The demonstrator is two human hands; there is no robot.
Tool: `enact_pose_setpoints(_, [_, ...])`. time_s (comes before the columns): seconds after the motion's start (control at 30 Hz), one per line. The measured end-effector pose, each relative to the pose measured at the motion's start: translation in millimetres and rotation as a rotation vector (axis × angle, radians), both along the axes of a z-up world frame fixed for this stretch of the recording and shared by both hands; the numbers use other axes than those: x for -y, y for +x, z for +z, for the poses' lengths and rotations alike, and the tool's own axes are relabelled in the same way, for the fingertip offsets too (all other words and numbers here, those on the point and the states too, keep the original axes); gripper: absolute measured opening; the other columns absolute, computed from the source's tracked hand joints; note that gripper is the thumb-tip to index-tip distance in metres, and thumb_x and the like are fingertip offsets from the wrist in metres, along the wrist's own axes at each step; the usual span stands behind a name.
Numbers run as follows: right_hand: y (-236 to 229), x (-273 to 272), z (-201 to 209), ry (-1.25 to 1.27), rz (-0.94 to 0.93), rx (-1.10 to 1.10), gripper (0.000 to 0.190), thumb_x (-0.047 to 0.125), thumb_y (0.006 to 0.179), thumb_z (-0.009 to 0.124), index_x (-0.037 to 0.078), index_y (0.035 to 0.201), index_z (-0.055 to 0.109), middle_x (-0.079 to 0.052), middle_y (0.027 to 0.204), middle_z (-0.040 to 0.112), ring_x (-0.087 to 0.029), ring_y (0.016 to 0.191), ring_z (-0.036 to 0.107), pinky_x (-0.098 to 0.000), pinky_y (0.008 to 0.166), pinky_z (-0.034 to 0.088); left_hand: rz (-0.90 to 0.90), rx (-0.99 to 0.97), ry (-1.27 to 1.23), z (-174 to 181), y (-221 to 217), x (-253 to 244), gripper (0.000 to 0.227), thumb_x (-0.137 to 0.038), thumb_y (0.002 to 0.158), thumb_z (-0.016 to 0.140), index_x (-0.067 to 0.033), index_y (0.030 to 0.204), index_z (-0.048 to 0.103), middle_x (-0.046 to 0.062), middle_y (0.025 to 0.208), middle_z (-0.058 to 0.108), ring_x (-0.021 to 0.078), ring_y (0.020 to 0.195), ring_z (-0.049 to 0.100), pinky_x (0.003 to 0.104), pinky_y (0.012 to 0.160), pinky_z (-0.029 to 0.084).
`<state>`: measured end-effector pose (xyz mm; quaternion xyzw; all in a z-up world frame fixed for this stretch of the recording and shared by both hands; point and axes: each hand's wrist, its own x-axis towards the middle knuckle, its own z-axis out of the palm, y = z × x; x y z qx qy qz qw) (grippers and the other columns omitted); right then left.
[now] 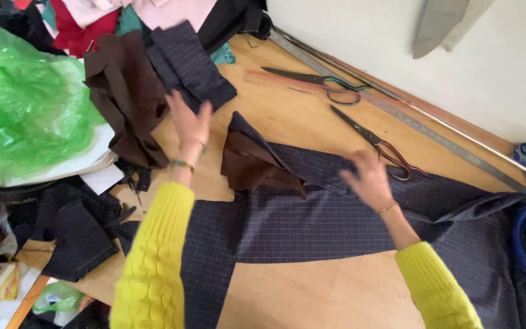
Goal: The person uses shears to cut a piece of dark plaid fabric along the edge of a brown paper pattern on a wooden table. After cutting, the person removes the pattern and folds the cut fabric pieces.
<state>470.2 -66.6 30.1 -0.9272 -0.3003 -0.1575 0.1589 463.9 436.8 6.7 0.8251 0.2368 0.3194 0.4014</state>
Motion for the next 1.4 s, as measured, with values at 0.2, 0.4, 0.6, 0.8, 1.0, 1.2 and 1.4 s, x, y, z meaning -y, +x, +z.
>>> enact_pose_setpoints(0.2, [-14, -28, -25, -0.34, 0.09, 0.02, 0.039, 0.042, 0.077, 0.075, 0.027, 0.113, 0.071, -0.002, 0.09, 0.071, -0.023, 0.09, 0.068, -0.0408, 0.087, 0.05, -0.65, -0.01, 0.621, -13, -80, 126, 0.035, -0.035, 0.092, 0.066, -0.0173, 0.122, 0.063, 0.008, 0.122, 0.058, 0.0321, 0.116, 0.057, 0.051, 0.101, 0.04])
enact_pose_setpoints(0.4, [66, -45, -1, -0.18, -0.3, -0.084, 0.019, 0.036, 0.096, 0.056, 0.022, 0.103, 0.067, -0.012, 0.077, 0.073, -0.037, 0.077, 0.074, -0.0516, 0.074, 0.057, -0.77, -0.179, 0.801, -64, -79, 137, 0.06, -0.045, 0.085, 0.073, -0.0184, 0.137, 0.058, 0.004, 0.135, 0.055, 0.0268, 0.127, 0.049, 0.048, 0.099, 0.04])
enact_pose_setpoints(0.6, [63, -82, 27, 0.163, -0.167, -0.238, 0.057, 0.011, 0.092, 0.064, 0.018, 0.147, 0.05, -0.027, 0.127, 0.064, -0.051, 0.118, 0.061, -0.0606, 0.099, 0.051, -0.609, -0.175, 0.827, -82, -71, 129, 0.045, -0.037, 0.091, 0.063, -0.0258, 0.134, 0.061, 0.001, 0.139, 0.054, 0.0247, 0.133, 0.048, 0.047, 0.101, 0.041])
enact_pose_setpoints(0.8, [18, -56, -5, 0.14, 0.108, -0.046, 0.051, 0.041, 0.088, 0.077, 0.017, 0.132, 0.067, -0.013, 0.126, 0.065, -0.034, 0.125, 0.06, -0.0433, 0.103, 0.046, -0.606, -0.156, 0.761, -79, -72, 126, 0.031, -0.037, 0.09, 0.069, -0.0271, 0.12, 0.069, -0.004, 0.131, 0.062, 0.0227, 0.128, 0.057, 0.05, 0.107, 0.044])
enact_pose_setpoints(1.0, [-39, -44, -10, -0.015, 0.169, 0.0, 0.028, 0.03, 0.087, 0.078, 0.015, 0.107, 0.068, -0.013, 0.138, 0.062, -0.033, 0.136, 0.053, -0.0475, 0.109, 0.041, -0.719, -0.079, 0.73, -16, -85, 179, 0.067, -0.051, 0.074, 0.082, -0.0222, 0.132, 0.063, 0.005, 0.137, 0.061, 0.0303, 0.132, 0.055, 0.062, 0.113, 0.035])
enact_pose_setpoints(1.2, [-131, -34, 28, 0.18, 0.1, -0.122, 0.012, 0.02, 0.095, 0.07, 0.017, 0.106, 0.065, -0.006, 0.102, 0.07, -0.026, 0.115, 0.067, -0.0476, 0.109, 0.045, -0.891, -0.037, 0.678, -6, -113, 232, 0.068, -0.027, 0.068, 0.088, -0.0216, 0.131, 0.063, 0.001, 0.124, 0.065, 0.0221, 0.129, 0.057, 0.051, 0.117, 0.034])
enact_pose_setpoints(1.4, [-247, 39, 127, 0.276, -0.155, -0.648, 0.027, 0.027, 0.085, 0.082, 0.021, 0.108, 0.07, -0.001, 0.094, 0.082, -0.022, 0.098, 0.079, -0.0384, 0.089, 0.06, -0.827, 0.09, 0.66, 35, -178, 198, 0.07, -0.011, 0.051, 0.087, -0.0259, 0.117, 0.068, -0.005, 0.104, 0.067, 0.0166, 0.105, 0.066, 0.041, 0.102, 0.046])
